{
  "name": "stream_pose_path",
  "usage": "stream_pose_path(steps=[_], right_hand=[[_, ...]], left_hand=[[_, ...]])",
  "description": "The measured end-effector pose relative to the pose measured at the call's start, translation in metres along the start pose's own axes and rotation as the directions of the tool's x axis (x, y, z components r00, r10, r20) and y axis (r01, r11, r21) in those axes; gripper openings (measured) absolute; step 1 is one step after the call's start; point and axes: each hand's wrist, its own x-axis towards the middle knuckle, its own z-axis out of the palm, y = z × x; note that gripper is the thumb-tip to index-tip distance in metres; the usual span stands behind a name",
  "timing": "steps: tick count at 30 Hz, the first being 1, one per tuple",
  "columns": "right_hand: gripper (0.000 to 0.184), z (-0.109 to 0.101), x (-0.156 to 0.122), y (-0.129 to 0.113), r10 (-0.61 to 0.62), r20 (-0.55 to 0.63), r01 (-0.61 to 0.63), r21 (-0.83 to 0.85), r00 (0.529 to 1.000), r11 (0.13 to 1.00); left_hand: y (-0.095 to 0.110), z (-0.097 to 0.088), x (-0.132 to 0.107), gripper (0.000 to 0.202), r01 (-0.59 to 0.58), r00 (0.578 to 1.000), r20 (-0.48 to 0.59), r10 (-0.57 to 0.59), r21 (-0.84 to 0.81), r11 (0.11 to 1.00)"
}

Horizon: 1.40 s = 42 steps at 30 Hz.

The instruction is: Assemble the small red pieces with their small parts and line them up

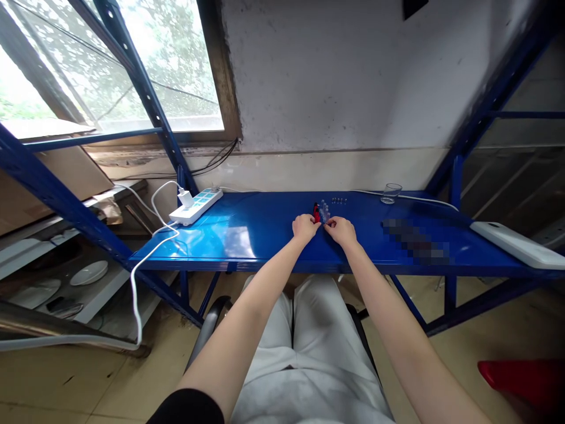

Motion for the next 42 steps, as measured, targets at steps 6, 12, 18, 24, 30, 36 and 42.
stream_pose_path(steps=[6, 12, 18, 24, 30, 36, 42], right_hand=[[0.024, -0.002, -0.003, -0.002, -0.017, 0.015, 0.018, -0.075, 1.000, 0.997], [0.027, 0.000, -0.007, -0.001, -0.066, -0.020, 0.063, -0.129, 0.998, 0.990], [0.028, -0.001, -0.011, -0.003, -0.061, -0.045, 0.053, -0.151, 0.997, 0.987], [0.031, 0.000, -0.010, -0.002, -0.059, -0.034, 0.053, -0.154, 0.998, 0.987], [0.031, 0.001, -0.008, -0.001, -0.053, -0.023, 0.049, -0.155, 0.998, 0.987], [0.028, 0.001, -0.008, -0.002, -0.063, -0.026, 0.059, -0.144, 0.998, 0.988], [0.027, -0.001, -0.009, -0.005, -0.070, -0.010, 0.068, -0.140, 0.997, 0.988]], left_hand=[[0.000, -0.006, -0.002, 0.022, -0.022, 1.000, 0.023, 0.020, 0.119, 0.993], [-0.008, -0.026, -0.014, 0.027, -0.335, 0.936, -0.028, 0.351, 0.238, 0.912], [-0.009, -0.032, -0.024, 0.041, -0.543, 0.827, 0.094, 0.554, 0.382, 0.748], [-0.009, -0.025, -0.025, 0.045, -0.525, 0.842, 0.141, 0.520, 0.430, 0.735], [-0.012, -0.026, -0.022, 0.036, -0.509, 0.845, 0.076, 0.529, 0.414, 0.754], [-0.024, -0.043, -0.017, 0.025, -0.519, 0.841, 0.045, 0.538, 0.346, 0.782], [-0.056, -0.065, -0.013, 0.018, -0.391, 0.890, -0.189, 0.415, 0.149, 0.908]])
